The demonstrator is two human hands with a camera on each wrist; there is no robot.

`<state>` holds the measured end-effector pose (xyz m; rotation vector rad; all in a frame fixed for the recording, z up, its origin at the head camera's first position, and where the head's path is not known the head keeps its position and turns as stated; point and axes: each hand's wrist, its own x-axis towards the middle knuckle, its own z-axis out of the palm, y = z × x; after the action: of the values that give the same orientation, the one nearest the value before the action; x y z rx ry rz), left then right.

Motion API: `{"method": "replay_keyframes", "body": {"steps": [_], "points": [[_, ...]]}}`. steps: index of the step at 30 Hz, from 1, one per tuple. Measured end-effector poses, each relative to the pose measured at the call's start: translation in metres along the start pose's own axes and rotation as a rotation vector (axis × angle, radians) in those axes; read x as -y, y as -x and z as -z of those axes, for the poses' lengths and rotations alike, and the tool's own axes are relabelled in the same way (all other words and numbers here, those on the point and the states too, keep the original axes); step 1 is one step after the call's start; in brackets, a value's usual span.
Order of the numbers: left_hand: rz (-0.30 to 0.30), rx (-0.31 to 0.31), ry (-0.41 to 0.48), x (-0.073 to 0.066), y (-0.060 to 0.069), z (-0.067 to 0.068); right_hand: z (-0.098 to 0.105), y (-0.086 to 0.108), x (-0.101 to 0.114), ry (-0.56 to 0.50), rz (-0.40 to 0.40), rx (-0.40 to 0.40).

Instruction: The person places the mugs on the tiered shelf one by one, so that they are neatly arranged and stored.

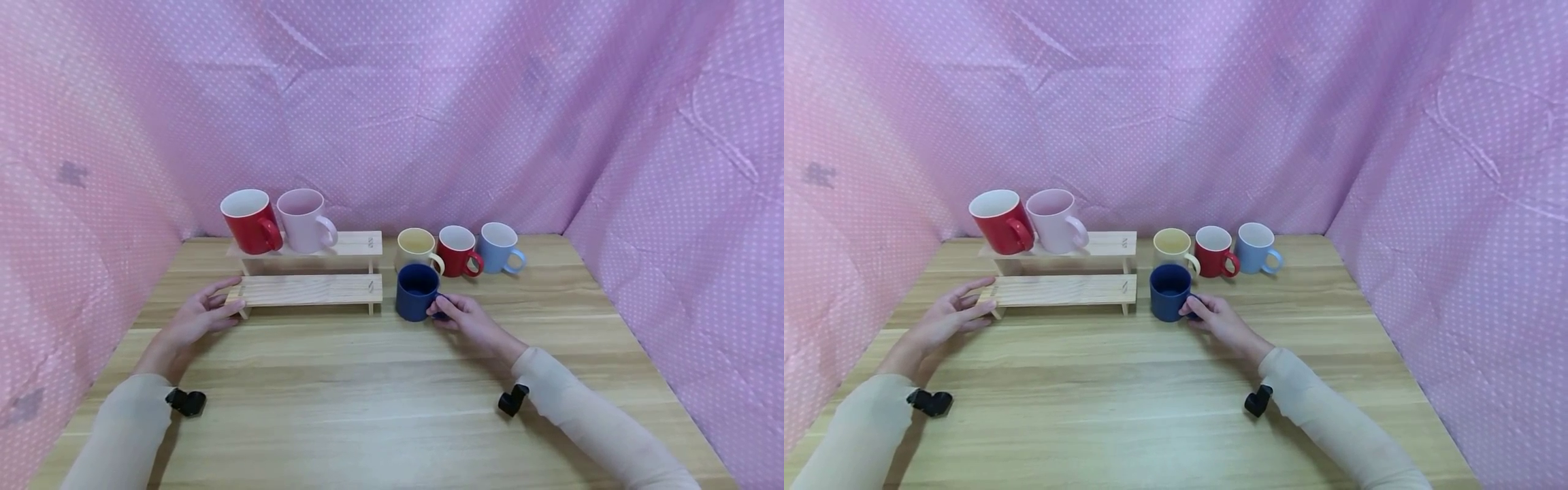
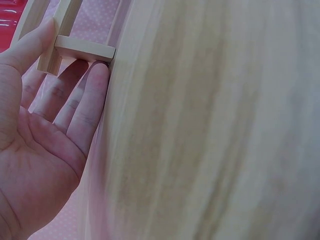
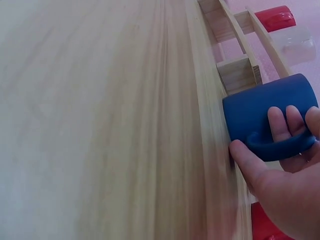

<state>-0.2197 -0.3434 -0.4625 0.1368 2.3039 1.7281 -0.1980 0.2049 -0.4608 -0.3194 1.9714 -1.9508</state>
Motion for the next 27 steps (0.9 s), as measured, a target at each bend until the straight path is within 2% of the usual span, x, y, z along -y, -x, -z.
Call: {"method": "replay_keyframes", "body": {"steps": [7, 14, 20, 27], "points": [[-0.015, 0.002, -0.004, 0.001, 0.000, 0.000, -0.002, 0.001, 0.009, 0.012, -0.002, -0.041], [0.015, -0.011, -0.010, 0.000, -0.001, 0.001, -0.005, 0.001, 0.042, 0.016, 0.073, -0.060], [0.004, -0.007, 0.011, 0.001, 0.000, 0.001, -0.007, -0.008, 0.070, 0.004, 0.140, -0.034], [0.000, -0.015, 0.031, 0.000, -0.001, 0.000, -0.017, -0.020, 0.097, 0.009, 0.152, -0.020]]}}
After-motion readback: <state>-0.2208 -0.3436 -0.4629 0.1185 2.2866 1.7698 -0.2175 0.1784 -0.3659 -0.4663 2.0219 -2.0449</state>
